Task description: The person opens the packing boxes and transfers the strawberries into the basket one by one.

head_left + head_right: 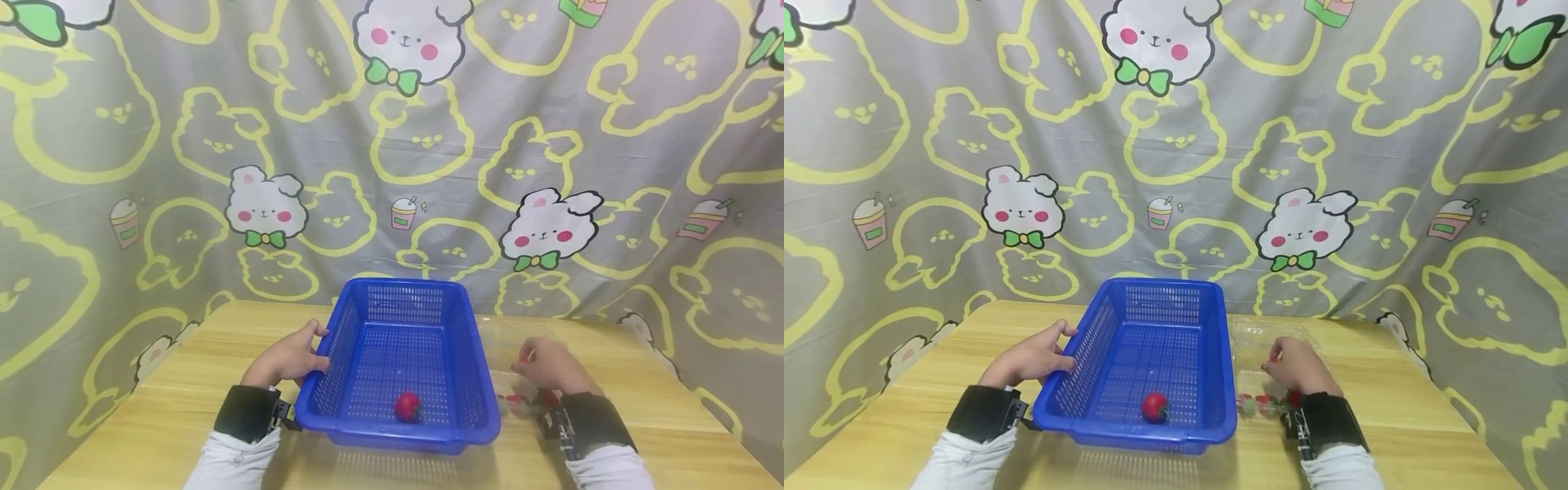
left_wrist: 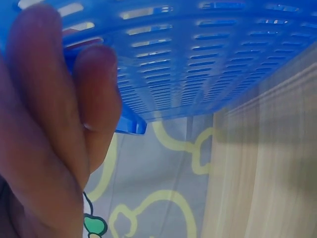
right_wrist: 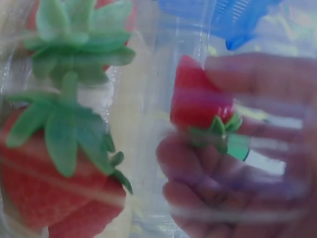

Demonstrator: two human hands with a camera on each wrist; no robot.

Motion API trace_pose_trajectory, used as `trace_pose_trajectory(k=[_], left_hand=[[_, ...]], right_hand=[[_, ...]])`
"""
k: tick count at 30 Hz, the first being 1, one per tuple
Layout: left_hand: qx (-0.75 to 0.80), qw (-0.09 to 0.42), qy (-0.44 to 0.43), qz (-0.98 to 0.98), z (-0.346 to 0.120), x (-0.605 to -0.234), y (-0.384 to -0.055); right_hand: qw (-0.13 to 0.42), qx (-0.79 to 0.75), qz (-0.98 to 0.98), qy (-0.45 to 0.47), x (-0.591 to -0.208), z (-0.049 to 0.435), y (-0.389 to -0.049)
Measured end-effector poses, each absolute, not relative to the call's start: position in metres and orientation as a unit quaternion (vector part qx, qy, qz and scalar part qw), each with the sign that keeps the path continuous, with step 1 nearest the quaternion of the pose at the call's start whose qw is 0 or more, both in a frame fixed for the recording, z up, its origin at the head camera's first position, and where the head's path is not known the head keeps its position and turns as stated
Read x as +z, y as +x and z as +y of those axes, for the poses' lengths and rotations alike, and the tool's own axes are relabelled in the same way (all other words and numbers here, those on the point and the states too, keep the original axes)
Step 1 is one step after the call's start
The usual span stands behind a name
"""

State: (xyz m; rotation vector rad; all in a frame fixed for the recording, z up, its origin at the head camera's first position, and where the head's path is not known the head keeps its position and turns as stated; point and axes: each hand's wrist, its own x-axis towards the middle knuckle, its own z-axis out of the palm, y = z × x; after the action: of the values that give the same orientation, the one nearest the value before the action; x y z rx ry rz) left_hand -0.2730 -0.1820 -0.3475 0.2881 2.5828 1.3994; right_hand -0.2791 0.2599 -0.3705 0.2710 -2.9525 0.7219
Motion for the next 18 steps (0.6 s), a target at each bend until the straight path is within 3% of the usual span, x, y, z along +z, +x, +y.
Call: trace_pose_trajectory(k=[18], left_hand=[[0.473,0.097,0.099,0.87,-0.182,-0.348,-0.273]], right_hand=[[0.111,0.236,-0.963,0.065,-0.358,0.264,-0.277]])
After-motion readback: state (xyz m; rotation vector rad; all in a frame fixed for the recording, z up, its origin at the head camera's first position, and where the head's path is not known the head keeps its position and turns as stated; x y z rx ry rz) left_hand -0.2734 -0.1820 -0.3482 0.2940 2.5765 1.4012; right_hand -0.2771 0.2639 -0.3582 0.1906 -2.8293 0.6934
